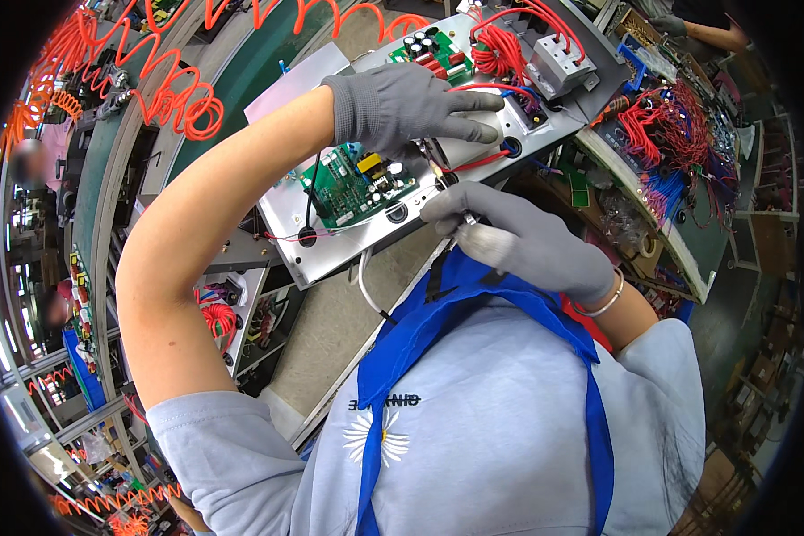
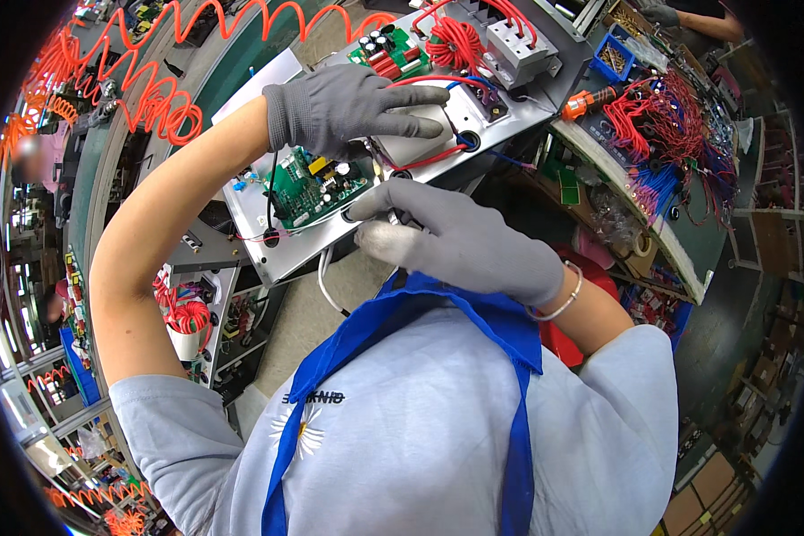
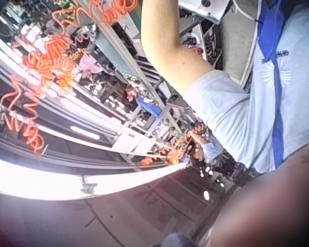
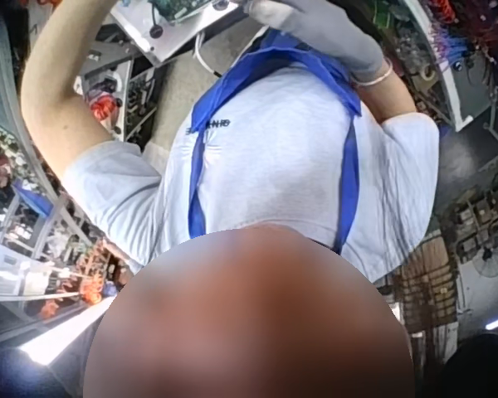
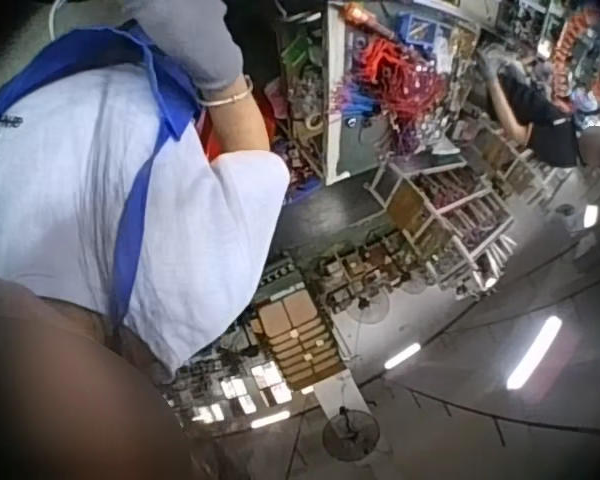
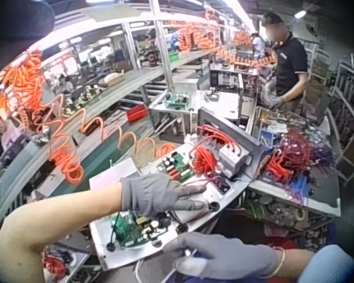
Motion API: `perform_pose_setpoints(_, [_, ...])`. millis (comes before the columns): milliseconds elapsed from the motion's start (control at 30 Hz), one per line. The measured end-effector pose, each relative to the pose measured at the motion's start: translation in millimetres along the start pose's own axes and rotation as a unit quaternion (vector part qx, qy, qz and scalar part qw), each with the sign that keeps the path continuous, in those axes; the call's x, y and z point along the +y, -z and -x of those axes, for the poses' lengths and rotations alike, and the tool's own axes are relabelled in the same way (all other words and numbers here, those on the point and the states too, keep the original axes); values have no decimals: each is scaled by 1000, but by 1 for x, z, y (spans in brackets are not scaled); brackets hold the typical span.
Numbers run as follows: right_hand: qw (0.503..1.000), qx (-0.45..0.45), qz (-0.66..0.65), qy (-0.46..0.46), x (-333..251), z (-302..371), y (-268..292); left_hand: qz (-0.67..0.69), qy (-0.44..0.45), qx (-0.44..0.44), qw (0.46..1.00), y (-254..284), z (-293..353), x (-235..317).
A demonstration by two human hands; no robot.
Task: Assembling electronic components by installing a PCB into a metal chassis and securing parts with an electric screwdriver.
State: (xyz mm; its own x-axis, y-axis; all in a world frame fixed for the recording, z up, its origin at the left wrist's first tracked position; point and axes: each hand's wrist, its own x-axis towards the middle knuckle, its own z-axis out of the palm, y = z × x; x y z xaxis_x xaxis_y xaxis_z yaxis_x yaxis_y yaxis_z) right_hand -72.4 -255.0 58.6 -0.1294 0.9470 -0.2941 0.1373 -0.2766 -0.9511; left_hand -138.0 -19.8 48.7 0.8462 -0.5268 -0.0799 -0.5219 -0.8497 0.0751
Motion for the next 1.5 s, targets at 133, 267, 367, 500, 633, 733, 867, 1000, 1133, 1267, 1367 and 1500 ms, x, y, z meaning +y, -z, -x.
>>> perform_pose_setpoints(133, [996,65,46,36,21,-10,-5,-44,44,-64,996,13,-4,17])
perform_pose_setpoints(267, [954,170,222,108,21,-12,-7,-105,90,64,988,21,16,28])
perform_pose_setpoints(367, [916,187,327,141,9,-16,2,-56,209,148,965,19,39,50])
perform_pose_setpoints(500, [912,143,364,124,-19,-23,32,215,327,113,913,15,39,91])
perform_pose_setpoints(633, [838,126,493,197,-26,-31,18,295,290,278,867,-10,23,102])
perform_pose_setpoints(733, [881,138,403,206,-32,-36,18,262,309,301,863,-12,33,99])
perform_pose_setpoints(867, [870,279,250,321,-20,-45,27,542,376,405,633,33,40,88])
perform_pose_setpoints(1000, [849,300,260,349,-12,-41,12,677,301,406,536,35,34,85])
perform_pose_setpoints(1133, [878,300,209,309,-19,-21,20,654,331,377,566,28,18,82])
perform_pose_setpoints(1267, [895,280,266,224,-43,15,38,431,405,343,730,5,43,53])
perform_pose_setpoints(1367, [893,208,349,196,-40,10,33,459,402,178,772,-8,47,30])
perform_pose_setpoints(1500, [883,161,427,108,-48,-9,33,444,378,61,810,-17,30,25])
